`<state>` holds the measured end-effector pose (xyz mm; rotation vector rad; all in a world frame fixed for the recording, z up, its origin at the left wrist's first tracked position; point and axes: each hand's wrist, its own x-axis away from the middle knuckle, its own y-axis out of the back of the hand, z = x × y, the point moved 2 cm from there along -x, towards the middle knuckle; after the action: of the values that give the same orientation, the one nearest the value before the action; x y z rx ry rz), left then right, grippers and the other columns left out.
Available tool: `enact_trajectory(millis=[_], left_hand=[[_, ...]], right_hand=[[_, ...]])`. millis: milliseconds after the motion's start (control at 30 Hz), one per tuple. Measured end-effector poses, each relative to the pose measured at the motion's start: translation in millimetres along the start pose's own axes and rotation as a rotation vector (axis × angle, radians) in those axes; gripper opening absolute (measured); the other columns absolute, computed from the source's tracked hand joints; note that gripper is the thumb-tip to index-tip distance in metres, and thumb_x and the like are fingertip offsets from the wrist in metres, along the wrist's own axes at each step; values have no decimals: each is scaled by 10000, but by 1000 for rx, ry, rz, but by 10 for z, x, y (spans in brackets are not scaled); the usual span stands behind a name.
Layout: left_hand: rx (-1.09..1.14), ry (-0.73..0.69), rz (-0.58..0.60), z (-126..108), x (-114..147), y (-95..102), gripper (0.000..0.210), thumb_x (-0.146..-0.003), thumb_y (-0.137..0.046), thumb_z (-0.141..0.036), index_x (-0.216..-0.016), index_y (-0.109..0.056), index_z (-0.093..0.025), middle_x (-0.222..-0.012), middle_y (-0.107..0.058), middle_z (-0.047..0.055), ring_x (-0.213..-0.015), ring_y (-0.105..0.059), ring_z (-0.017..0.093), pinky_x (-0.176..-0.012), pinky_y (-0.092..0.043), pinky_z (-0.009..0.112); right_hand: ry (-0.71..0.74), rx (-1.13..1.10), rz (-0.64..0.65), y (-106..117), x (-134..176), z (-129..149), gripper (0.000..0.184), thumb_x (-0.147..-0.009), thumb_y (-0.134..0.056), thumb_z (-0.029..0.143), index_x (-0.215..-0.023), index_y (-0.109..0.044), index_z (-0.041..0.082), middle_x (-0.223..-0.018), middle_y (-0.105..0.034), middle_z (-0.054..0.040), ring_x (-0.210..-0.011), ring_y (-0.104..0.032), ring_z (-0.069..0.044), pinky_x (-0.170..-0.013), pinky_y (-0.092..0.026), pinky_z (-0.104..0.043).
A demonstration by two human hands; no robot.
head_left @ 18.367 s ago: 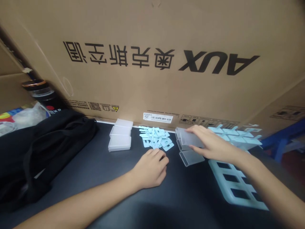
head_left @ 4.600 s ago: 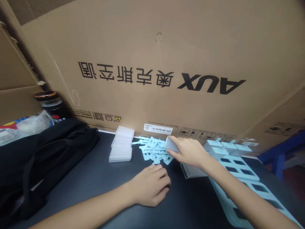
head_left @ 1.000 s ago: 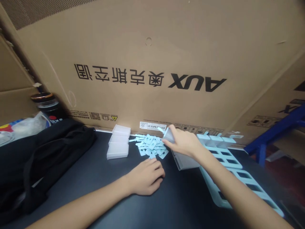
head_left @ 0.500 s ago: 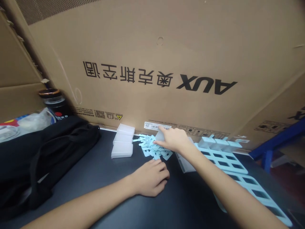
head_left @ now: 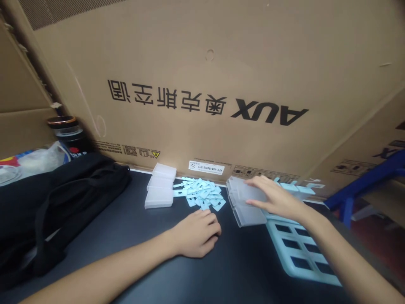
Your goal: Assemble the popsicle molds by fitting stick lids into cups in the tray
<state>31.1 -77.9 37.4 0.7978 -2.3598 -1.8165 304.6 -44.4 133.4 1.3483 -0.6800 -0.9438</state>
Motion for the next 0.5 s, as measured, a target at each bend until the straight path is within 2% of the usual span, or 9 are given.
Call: enact_trajectory(millis=[100,400,500], left_hand=[[-1,9,7,-14,-8,8,112,-924,-517,-250,-1017,-571,-217,-1024,-604,46,-950,-537,213,-859,-437,340],[-14,20,11,-32,-12,9,108,-920,-521,-242,-1015,-566,-219,-1023,-606,42,-949,-545,204,-880,-442,339],[-7,21,12,-27,-13,12,109,-919,-528,-245,-1017,-566,-220,-1026,-606,40,-954,-547,201,-890,-443,336]], right_hand=[[19,-29,10,-81,55,-7,522,-883,-548,619,-1208,-590,213,-1168,-616,-117,-1091,-546,-284,-948,-443,-464],[43,-44,-49,-247,-35,-48,448,-881,-581,573,-1159,-632,226,-1166,-601,-107,-1102,-537,-271,-956,-445,-450],[34,-25,-135,-205,60,-114,403,-904,-562,529,-1167,-618,230,-1159,-602,-100,-1091,-541,-257,-959,-437,-428]])
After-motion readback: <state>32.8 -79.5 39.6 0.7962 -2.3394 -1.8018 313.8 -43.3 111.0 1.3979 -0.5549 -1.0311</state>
